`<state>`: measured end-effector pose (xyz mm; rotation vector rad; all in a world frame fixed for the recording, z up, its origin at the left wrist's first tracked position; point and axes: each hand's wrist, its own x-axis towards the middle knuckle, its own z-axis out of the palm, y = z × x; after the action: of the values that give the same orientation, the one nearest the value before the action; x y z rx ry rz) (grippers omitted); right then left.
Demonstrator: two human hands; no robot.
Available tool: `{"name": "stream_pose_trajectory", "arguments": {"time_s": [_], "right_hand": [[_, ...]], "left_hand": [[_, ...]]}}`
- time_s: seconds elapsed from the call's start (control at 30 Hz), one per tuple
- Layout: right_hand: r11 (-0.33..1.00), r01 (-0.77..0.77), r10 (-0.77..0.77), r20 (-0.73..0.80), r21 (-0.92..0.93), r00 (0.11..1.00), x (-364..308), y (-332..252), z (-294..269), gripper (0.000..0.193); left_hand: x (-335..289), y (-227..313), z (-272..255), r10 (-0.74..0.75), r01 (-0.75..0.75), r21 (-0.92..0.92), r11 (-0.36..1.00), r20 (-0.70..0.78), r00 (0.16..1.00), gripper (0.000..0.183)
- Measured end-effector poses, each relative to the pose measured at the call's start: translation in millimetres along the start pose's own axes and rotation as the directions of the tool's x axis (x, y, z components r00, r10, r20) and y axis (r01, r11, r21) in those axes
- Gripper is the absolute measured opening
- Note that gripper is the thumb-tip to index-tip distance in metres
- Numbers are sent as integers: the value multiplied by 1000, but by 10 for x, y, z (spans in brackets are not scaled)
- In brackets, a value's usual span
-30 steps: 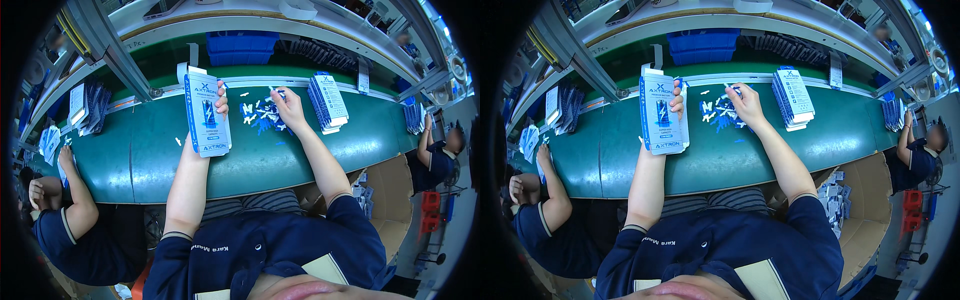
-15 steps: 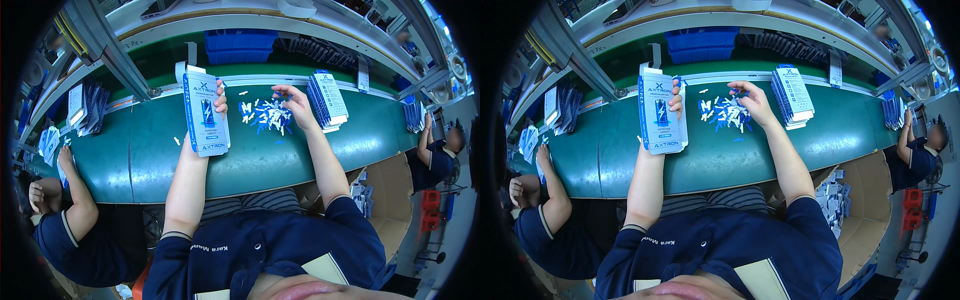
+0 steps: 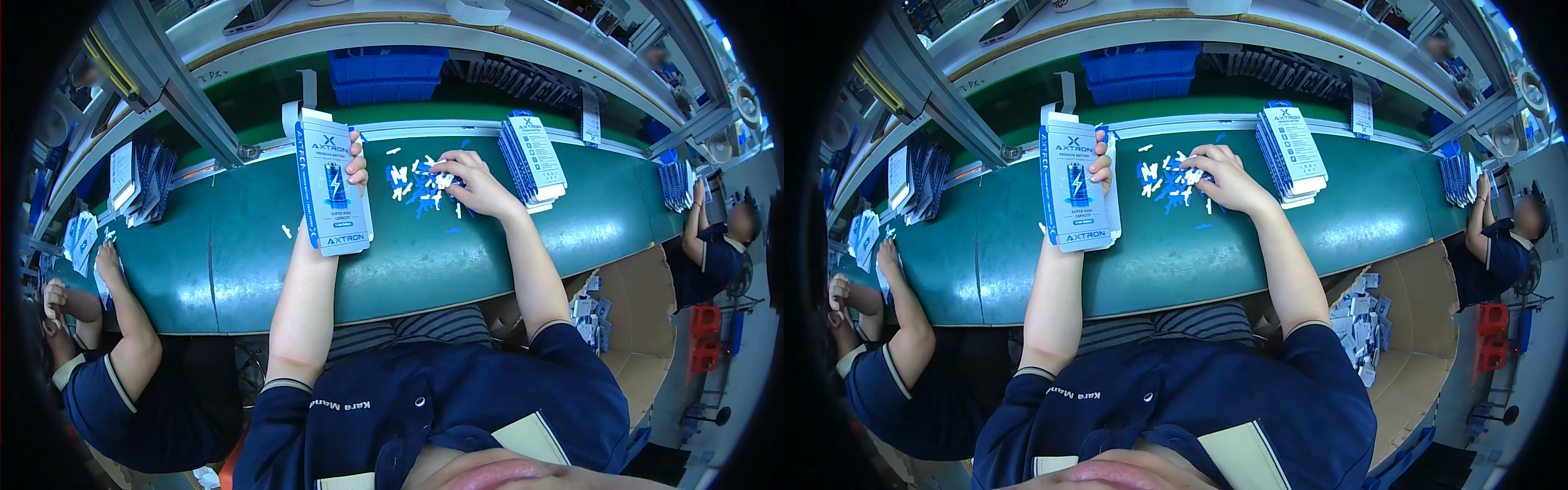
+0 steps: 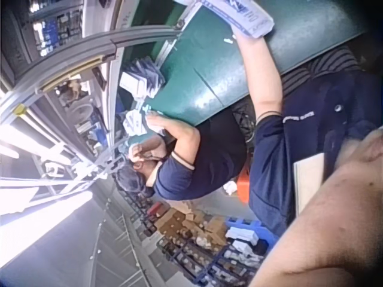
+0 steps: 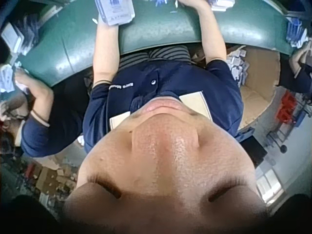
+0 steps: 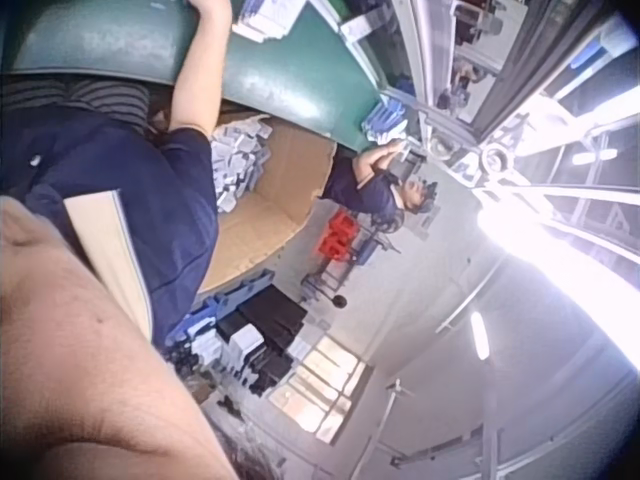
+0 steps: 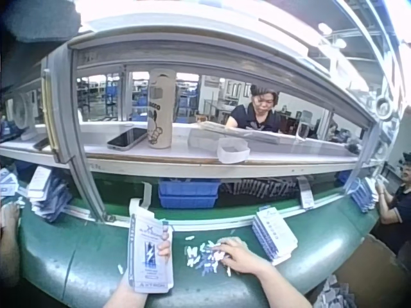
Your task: The person assembles small batteries into rectangular cardboard boxes at a factory workstation. They pick up batteries from a pile on the green table, insert them into the boxes, and then fold the flaps to close the packaging. The process is repeated continuously with multiple units.
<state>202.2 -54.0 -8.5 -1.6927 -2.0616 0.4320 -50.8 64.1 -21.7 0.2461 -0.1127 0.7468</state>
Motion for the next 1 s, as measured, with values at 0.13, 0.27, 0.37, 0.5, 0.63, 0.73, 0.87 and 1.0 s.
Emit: {"name": "stream_pose_trajectory", "arguments": {"time_s": [0.13, 0.27, 0.37, 0.5, 0.63, 0.73, 0.87, 1.0], "right_hand": [[996, 24, -16, -93, 84, 996, 41, -95, 59, 33], [978, 92, -56, -189, 187, 980, 74, -73, 71, 29], [947, 90, -8, -257, 309, 966, 82, -101, 46, 26], [885, 59, 91, -297, 461, 950, 69, -144, -5, 28], [789, 46, 113, -219, 612, 969, 62, -51, 2, 26], [747, 16, 148, -190, 665, 970, 54, -38, 31, 25], [981, 136, -85, -328, 136, 941, 90, -162, 83, 48], [969, -103, 46, -246, -226, 968, 59, -368, 336, 73]], "left_hand": [[-14, -9, -4, 10, -10, 4, 1000, 11, 1000, 60], [-3, -4, -31, 6, -7, 8, 1000, 16, 1000, 61], [-24, -16, 6, 9, -9, 1, 1000, 6, 1000, 61], [-20, -5, -4, 3, -3, 4, 1000, 17, 1000, 61], [-30, -11, 3, 4, -4, 12, 1000, 21, 1000, 62], [-34, -21, 26, 8, -8, 10, 1000, 24, 1000, 62], [-43, -13, 19, 7, -8, 31, 999, 27, 1000, 61], [-33, -19, 7, 1, -2, 35, 999, 20, 1000, 61]]}}
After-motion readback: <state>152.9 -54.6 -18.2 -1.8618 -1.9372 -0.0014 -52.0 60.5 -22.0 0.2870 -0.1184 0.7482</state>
